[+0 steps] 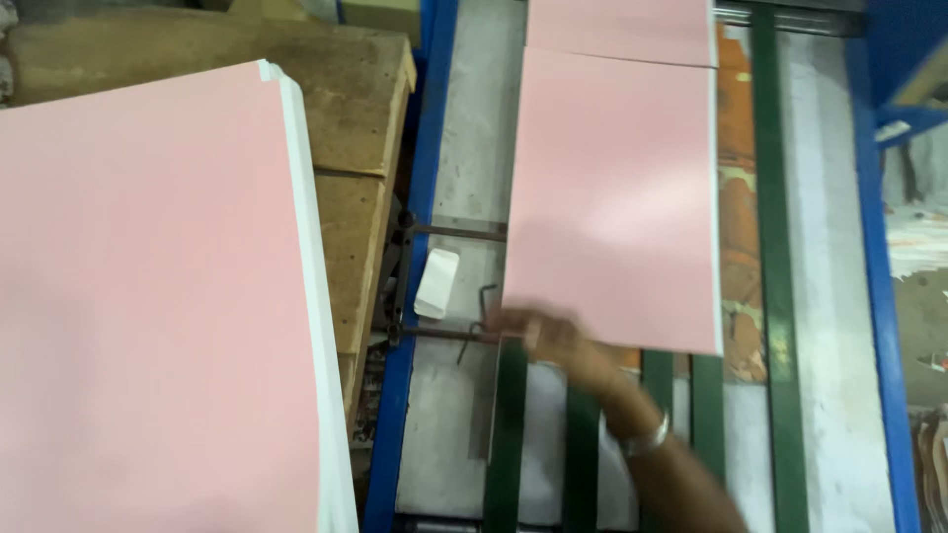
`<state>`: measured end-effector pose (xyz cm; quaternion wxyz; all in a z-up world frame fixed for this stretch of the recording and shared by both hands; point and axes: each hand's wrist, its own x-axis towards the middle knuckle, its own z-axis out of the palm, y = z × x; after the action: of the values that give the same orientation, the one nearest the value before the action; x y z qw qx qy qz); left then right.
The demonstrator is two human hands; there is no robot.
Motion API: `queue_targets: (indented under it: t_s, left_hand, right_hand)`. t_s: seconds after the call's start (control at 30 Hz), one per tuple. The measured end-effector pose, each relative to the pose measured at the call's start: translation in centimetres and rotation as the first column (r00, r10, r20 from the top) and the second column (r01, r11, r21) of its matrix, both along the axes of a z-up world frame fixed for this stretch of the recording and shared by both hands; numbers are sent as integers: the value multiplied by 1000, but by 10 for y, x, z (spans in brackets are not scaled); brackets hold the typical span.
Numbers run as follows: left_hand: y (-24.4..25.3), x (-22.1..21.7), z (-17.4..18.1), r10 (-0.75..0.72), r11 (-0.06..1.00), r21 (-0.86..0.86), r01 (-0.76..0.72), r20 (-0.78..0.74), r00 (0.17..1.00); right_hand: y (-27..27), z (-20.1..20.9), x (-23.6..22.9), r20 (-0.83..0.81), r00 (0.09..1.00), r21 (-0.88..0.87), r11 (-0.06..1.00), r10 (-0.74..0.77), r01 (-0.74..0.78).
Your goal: The person repeatedly picks up pink paper sheets from a stack and feeds them one by one into a blue paper-processing machine. The sheets are placed onto the machine's rollers and pushed through, then collected on the other side.
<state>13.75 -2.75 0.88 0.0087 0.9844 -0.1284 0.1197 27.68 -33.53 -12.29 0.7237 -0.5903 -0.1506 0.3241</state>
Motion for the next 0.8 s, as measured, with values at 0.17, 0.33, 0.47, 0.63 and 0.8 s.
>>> queue_targets:
  t_s: [0.17, 0.33, 0.47, 0.63, 0.8]
  left_hand:
    - [-54, -34, 12, -118, 991, -65, 117, -24, 993]
    - [-99, -80, 22, -255, 958, -155, 240, -92, 962]
    - [-86, -107, 27, -242, 953, -218, 210, -131, 961]
    - [-7, -116, 35, 57, 998, -34, -55, 72, 996]
    - [23, -123, 18, 128, 992, -8, -128, 56, 990]
  right_hand:
    - [38, 57, -158, -123, 952, 359, 907, 280, -220]
    - [31, 35, -215, -95, 966, -367, 910, -243, 193]
    - [-7, 10, -193, -324, 488, 49, 501, -811, 864]
    - [-101, -23, -195, -162, 227, 39, 224, -960, 974]
    - [-136, -66, -237, -26, 129, -36, 130, -991, 991]
